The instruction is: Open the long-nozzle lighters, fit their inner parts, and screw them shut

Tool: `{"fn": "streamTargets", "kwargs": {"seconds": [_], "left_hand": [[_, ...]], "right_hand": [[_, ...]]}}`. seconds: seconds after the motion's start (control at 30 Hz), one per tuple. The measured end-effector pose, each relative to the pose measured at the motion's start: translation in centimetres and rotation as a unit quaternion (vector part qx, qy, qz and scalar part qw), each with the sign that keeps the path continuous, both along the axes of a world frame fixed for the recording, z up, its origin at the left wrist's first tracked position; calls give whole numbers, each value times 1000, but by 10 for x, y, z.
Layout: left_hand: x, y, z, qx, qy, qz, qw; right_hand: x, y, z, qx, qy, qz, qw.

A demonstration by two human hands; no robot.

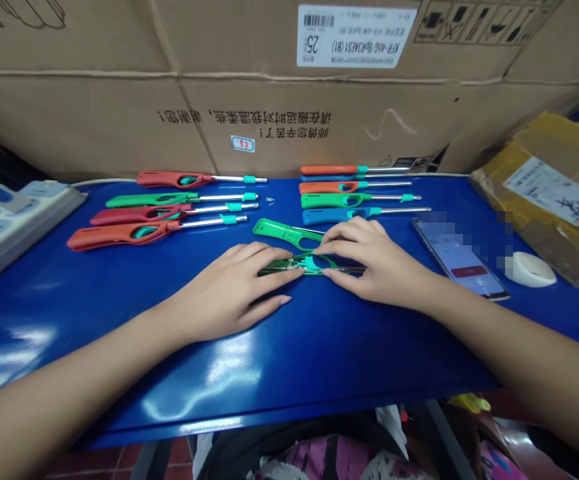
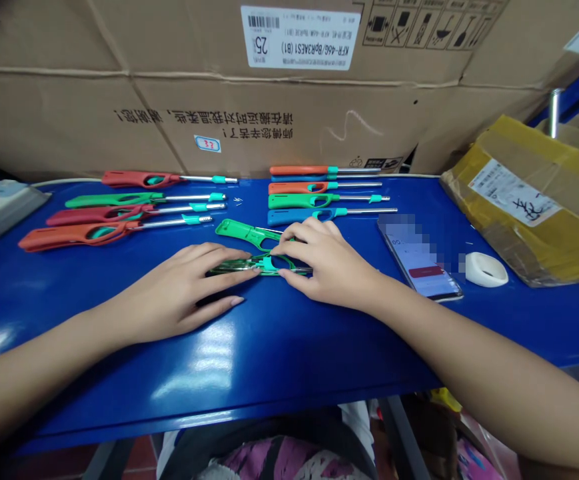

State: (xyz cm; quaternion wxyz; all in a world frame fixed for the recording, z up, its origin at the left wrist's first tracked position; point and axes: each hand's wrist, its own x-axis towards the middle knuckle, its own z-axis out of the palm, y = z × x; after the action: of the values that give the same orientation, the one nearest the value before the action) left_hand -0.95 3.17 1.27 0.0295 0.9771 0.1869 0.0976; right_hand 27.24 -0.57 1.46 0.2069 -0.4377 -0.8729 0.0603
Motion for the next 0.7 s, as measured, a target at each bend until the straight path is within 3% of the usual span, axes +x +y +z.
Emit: {"fn": "streamTargets", "kwargs": {"seconds": [0.27,0.4,0.53,0.7], "left_hand": [[3,-2,0,10,8,7,1000],[3,-2,0,9,13,12,1000],[2,-3,1,7,9,12,1000],[1,-3,2,-6,-4,9,1000]], "right_hand": [[-6,-1,-3,-63,61,-26,996],[-3,3,-4,-34,55,-19,998],[3,7,-5,11,-19,-28,999],[7,9,-5,11,-34,-48,998]]}}
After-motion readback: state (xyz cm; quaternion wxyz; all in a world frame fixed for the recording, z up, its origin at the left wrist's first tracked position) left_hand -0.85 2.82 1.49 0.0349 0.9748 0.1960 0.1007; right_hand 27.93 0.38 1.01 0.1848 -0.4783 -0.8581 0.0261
